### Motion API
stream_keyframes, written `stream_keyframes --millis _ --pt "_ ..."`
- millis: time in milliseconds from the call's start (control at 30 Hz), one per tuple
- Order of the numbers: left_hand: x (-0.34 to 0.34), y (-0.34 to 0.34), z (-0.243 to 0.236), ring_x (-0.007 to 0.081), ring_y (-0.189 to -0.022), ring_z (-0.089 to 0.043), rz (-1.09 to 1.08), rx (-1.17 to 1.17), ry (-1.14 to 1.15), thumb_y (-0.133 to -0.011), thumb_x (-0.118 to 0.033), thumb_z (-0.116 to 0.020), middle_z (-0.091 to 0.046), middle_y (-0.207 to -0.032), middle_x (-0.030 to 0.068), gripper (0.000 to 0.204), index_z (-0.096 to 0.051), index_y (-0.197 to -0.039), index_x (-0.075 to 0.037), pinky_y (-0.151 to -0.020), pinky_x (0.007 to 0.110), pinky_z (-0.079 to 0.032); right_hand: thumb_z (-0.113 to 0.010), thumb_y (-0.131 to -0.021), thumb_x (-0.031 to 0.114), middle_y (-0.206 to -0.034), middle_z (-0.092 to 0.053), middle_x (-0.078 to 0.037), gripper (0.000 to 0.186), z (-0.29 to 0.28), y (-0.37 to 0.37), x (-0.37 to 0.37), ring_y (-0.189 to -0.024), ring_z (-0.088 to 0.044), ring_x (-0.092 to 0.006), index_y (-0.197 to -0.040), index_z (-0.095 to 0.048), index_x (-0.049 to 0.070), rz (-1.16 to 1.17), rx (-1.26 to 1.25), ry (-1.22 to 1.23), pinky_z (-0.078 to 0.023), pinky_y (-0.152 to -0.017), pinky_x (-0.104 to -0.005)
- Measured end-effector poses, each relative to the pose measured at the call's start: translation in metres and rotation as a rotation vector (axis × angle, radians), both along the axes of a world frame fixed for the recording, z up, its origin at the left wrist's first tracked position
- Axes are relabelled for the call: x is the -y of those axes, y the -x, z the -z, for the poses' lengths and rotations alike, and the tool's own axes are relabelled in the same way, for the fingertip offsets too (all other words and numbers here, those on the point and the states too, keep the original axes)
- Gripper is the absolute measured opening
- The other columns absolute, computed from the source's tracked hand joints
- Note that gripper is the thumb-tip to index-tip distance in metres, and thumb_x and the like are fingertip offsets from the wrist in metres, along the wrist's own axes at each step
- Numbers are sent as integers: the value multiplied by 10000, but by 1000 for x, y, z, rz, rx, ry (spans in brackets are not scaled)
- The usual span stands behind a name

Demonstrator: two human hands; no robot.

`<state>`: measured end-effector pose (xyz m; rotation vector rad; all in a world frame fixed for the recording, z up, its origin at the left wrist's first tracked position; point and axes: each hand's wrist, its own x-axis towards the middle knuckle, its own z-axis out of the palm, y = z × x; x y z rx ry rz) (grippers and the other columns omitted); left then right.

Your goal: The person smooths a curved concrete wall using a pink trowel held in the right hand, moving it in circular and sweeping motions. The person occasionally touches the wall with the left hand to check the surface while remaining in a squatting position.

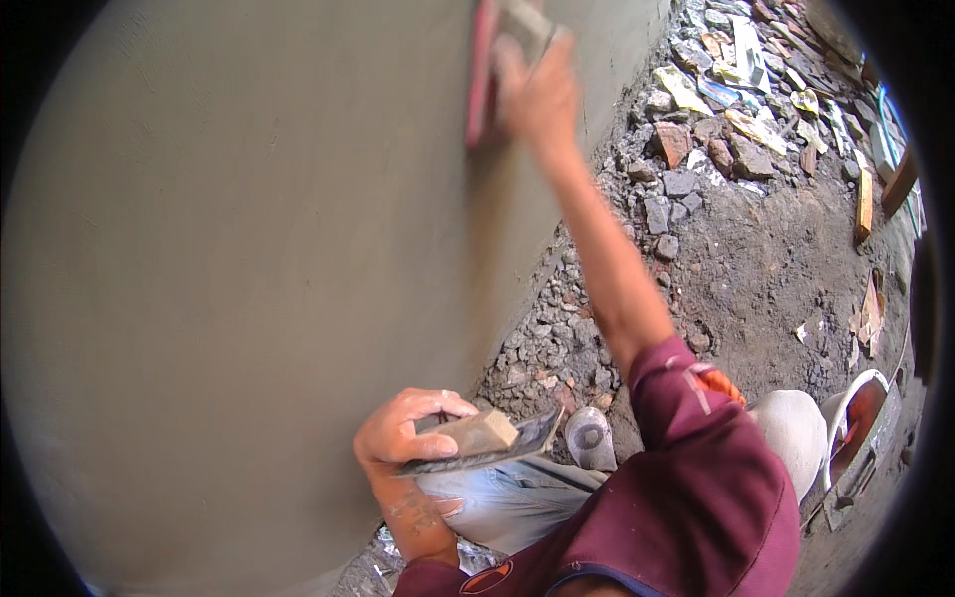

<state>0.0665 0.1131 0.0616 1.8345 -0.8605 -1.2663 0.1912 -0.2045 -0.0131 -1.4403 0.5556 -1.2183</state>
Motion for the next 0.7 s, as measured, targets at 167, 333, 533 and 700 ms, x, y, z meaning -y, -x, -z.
stream_keyframes --millis 167,333,533,700 --pt "9 -5 20 288 -979 -679 8 -8 36 -799 -287 -768 -709 -1093 197 512 -678 -1157 68 -888 370 -509 -738 -905 320 -1192 -618 -325 703 91 102 -220 -999 -658 -495 -1413 -424 -50 -295 -27 131 -544 -825 -543" --pt "34 -11 24 275 -1025 -670 7 -56 -44 -797 -311 -759 -706 -1131 179 550 -670 -1180 74 -929 364 -499 -662 -971 313 -1124 -641 -332 572 108 34 -103 -1003 -656 -485 -1366 -409 -13 -70 -60 -333 -524 -864 -505" --pt "-2 -4 20 253 -1004 -669 -86 -2 25 -792 -320 -758 -708 -1095 176 541 -682 -1160 70 -913 359 -504 -617 -970 388 -1127 -644 -372 564 130 -10 34 -1064 -643 -515 -1290 -387 -16 -17 -189 -483 -495 -928 -545" --pt "4 1 14 234 -896 -659 -188 -10 69 -708 -323 -770 -706 -1008 154 538 -709 -1085 56 -841 348 -510 -577 -1003 366 -1292 -554 -393 726 155 69 -183 -1163 -578 -549 -1497 -253 -57 -172 -203 -393 -463 -983 -562"
